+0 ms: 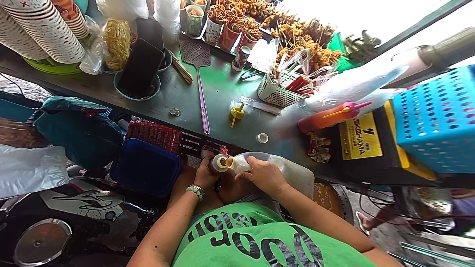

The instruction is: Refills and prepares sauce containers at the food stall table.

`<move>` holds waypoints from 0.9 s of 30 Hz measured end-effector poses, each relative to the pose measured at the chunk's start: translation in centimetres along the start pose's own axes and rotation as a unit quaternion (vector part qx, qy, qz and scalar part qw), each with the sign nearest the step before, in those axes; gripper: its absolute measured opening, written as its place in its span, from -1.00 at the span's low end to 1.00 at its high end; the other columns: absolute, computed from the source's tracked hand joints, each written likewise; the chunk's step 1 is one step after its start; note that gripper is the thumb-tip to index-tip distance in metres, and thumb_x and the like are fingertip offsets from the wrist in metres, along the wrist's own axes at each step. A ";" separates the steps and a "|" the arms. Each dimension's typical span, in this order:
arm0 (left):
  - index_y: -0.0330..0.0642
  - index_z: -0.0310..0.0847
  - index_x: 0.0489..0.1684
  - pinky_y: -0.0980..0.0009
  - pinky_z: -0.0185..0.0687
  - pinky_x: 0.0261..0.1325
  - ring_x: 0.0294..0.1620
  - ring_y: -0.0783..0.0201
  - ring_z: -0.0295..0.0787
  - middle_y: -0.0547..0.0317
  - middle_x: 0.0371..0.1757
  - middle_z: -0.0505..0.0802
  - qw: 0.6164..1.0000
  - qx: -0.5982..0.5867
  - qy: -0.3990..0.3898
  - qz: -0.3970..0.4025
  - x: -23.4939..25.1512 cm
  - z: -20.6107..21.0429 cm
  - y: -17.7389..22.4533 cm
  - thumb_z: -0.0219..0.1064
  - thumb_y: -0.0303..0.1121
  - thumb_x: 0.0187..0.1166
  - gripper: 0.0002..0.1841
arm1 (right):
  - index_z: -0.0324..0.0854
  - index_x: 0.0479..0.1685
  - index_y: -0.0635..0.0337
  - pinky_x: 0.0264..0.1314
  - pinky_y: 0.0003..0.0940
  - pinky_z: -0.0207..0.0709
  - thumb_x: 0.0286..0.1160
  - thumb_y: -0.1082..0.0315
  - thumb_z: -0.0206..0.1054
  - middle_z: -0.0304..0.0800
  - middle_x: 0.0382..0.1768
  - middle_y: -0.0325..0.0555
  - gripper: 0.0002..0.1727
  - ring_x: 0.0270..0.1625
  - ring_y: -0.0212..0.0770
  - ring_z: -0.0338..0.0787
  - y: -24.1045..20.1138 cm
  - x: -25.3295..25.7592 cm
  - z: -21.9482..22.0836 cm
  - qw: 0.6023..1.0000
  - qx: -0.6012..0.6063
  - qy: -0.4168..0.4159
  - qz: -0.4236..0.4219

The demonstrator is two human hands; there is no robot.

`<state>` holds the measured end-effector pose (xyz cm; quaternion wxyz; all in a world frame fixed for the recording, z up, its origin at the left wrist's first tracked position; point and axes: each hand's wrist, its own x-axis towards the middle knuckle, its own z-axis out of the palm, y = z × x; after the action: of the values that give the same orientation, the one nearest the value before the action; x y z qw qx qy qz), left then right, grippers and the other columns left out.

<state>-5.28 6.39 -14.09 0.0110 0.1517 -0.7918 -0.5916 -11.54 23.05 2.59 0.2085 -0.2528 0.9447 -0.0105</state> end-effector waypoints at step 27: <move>-0.56 0.39 0.47 0.17 0.55 0.53 0.35 0.01 0.75 -0.31 0.30 0.77 0.999 -0.017 -0.008 0.039 0.0 0.4 1.7 0.70 -0.48 0.05 -0.14 | 0.61 -0.04 0.43 -0.02 0.20 0.57 0.41 -0.27 0.44 0.77 -0.23 0.27 -0.24 -0.07 0.24 0.81 2.5 -0.4 -0.9 0.998 0.060 -0.010 -0.019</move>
<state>-5.70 7.14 -12.64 0.0300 0.1156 -0.7871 -0.6051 -12.81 25.30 3.29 0.2321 -0.2582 0.9353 -0.0689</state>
